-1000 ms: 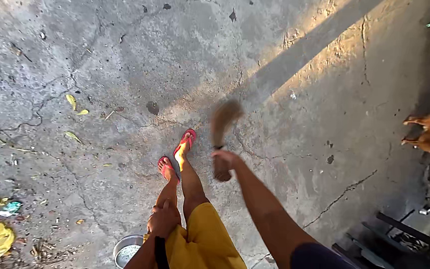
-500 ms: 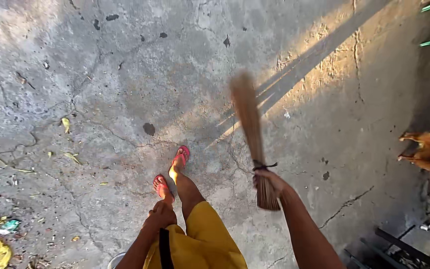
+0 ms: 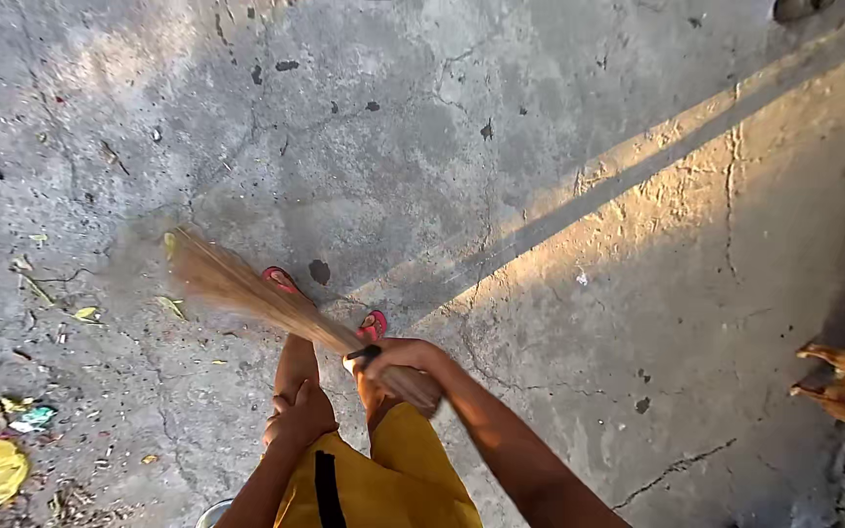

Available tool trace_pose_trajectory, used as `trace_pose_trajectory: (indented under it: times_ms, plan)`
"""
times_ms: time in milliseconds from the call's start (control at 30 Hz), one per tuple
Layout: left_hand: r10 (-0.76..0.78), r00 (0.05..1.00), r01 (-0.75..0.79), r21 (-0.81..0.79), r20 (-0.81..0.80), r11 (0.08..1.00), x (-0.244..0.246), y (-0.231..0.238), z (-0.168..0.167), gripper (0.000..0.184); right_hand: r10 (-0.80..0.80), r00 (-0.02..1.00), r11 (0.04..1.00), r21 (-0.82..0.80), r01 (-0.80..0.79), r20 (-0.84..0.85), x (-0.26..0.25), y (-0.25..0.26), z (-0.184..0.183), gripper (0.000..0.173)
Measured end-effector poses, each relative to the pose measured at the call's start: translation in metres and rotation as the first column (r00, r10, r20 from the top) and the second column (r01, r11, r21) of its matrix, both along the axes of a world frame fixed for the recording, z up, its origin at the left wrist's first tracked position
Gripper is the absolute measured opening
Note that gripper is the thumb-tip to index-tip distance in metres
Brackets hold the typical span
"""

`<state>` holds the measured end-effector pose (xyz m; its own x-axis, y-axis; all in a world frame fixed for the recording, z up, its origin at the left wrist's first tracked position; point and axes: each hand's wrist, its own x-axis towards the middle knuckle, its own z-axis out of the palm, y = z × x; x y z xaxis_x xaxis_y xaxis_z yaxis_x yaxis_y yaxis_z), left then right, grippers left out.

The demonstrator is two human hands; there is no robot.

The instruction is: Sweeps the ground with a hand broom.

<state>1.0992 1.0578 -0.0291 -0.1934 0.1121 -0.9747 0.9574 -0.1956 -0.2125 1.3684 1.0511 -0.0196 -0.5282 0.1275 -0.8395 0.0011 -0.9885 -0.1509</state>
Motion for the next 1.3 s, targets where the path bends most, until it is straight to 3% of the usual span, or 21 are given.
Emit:
trace_pose_trajectory:
  times_ms: [100, 167, 200, 233, 300, 333, 400, 433, 500, 533, 600, 633, 733, 800, 867, 967, 1033, 1100, 1167, 1233, 1300]
  plan:
    - [-0.024, 1.0, 0.024, 0.007, -0.014, 1.0, -0.005, 0.023, -0.016, 0.129, -0.326, 0.922, 0.945, 0.086, 0.315, 0.209, 0.096, -0.034, 0.044, 0.06]
    - [-0.053, 0.998, 0.054, 0.028, -0.039, 0.998, 0.0, 0.047, -0.013, 0.126, -0.479, 0.751, 0.862, 0.083, 0.499, 0.455, 0.142, -0.032, 0.053, 0.041]
    - [-0.063, 0.997, 0.065, 0.047, -0.041, 0.997, -0.001, 0.057, -0.012, 0.122, -0.5, 0.646, 0.821, 0.08, 0.565, 0.576, 0.156, -0.018, 0.047, 0.025]
    - [-0.076, 0.996, 0.079, 0.069, -0.042, 0.994, -0.005, 0.065, -0.012, 0.118, -0.5, 0.552, 0.779, 0.069, 0.623, 0.667, 0.163, 0.004, 0.034, 0.02]
    - [-0.101, 0.994, 0.104, 0.102, -0.033, 0.989, -0.012, 0.084, -0.011, 0.11, -0.502, 0.482, 0.729, 0.051, 0.683, 0.718, 0.155, 0.05, -0.012, 0.025]
    - [-0.108, 0.994, 0.111, 0.101, -0.029, 0.989, -0.012, 0.093, -0.01, 0.108, -0.463, 0.544, 0.775, 0.022, 0.631, 0.7, 0.134, 0.072, -0.035, 0.027]
    - [-0.121, 0.993, 0.122, 0.094, -0.019, 0.988, -0.015, 0.109, -0.008, 0.106, -0.174, 0.793, 0.966, -0.053, 0.252, 0.584, 0.047, 0.116, -0.058, 0.032]
    - [-0.125, 0.992, 0.126, 0.092, -0.016, 0.988, -0.016, 0.116, -0.009, 0.106, 0.024, 0.875, 0.997, -0.071, 0.012, 0.483, -0.006, 0.14, -0.064, 0.039]
    - [-0.12, 0.993, 0.119, 0.083, 0.006, 0.989, -0.02, 0.126, -0.013, 0.106, 0.313, 0.908, 0.949, -0.116, -0.292, 0.278, -0.1, 0.18, -0.072, 0.047]
    - [-0.095, 0.995, 0.093, 0.077, 0.019, 0.993, -0.021, 0.132, -0.014, 0.103, 0.353, 0.919, 0.933, -0.134, -0.333, 0.175, -0.13, 0.195, -0.07, 0.044]
    - [-0.03, 0.999, 0.028, 0.06, 0.04, 0.998, -0.023, 0.149, -0.009, 0.092, 0.284, 0.959, 0.953, -0.104, -0.283, -0.005, -0.144, 0.214, -0.06, 0.032]
    - [-0.017, 0.998, 0.014, 0.048, 0.055, 0.999, -0.025, 0.157, -0.007, 0.088, 0.229, 0.973, 0.971, -0.067, -0.231, -0.034, -0.13, 0.219, -0.047, 0.031]
    - [-0.045, 0.997, 0.047, -0.028, 0.068, 0.999, -0.025, 0.178, -0.001, 0.084, 0.143, 0.99, 0.99, 0.003, -0.143, 0.021, -0.048, 0.212, 0.017, 0.05]
    - [-0.065, 0.996, 0.067, -0.037, 0.059, 0.997, -0.026, 0.182, -0.003, 0.084, -0.04, 0.984, 0.999, 0.021, 0.037, 0.173, 0.015, 0.19, 0.056, 0.059]
    - [-0.069, 0.996, 0.071, -0.031, 0.056, 0.997, -0.028, 0.18, -0.008, 0.092, -0.259, 0.889, 0.964, 0.045, 0.261, 0.377, 0.072, 0.171, 0.073, 0.054]
    - [-0.06, 0.996, 0.063, -0.042, 0.059, 0.997, -0.029, 0.181, -0.009, 0.098, -0.42, 0.638, 0.861, 0.06, 0.506, 0.646, 0.121, 0.195, 0.056, 0.021]
    - [-0.052, 0.997, 0.054, -0.041, 0.049, 0.998, -0.026, 0.181, -0.01, 0.096, -0.49, 0.529, 0.772, 0.063, 0.633, 0.693, 0.127, 0.232, 0.014, 0.025]
    - [-0.035, 0.999, 0.036, -0.027, 0.03, 0.999, -0.02, 0.184, -0.011, 0.093, -0.405, 0.649, 0.847, -0.002, 0.531, 0.644, 0.092, 0.263, -0.039, 0.027]
    - [-0.016, 1.0, 0.016, -0.013, 0.023, 1.0, -0.013, 0.195, -0.012, 0.092, -0.063, 0.858, 0.989, -0.084, 0.123, 0.511, 0.005, 0.294, -0.07, 0.037]
    - [0.038, 0.999, -0.038, -0.01, 0.025, 0.999, -0.003, 0.211, -0.01, 0.093, 0.237, 0.928, 0.971, -0.112, -0.213, 0.287, -0.087, 0.322, -0.078, 0.042]
    - [0.105, 0.994, -0.105, 0.007, 0.018, 0.994, 0.01, 0.231, -0.012, 0.093, 0.309, 0.948, 0.945, -0.132, -0.298, 0.072, -0.131, 0.346, -0.077, 0.034]
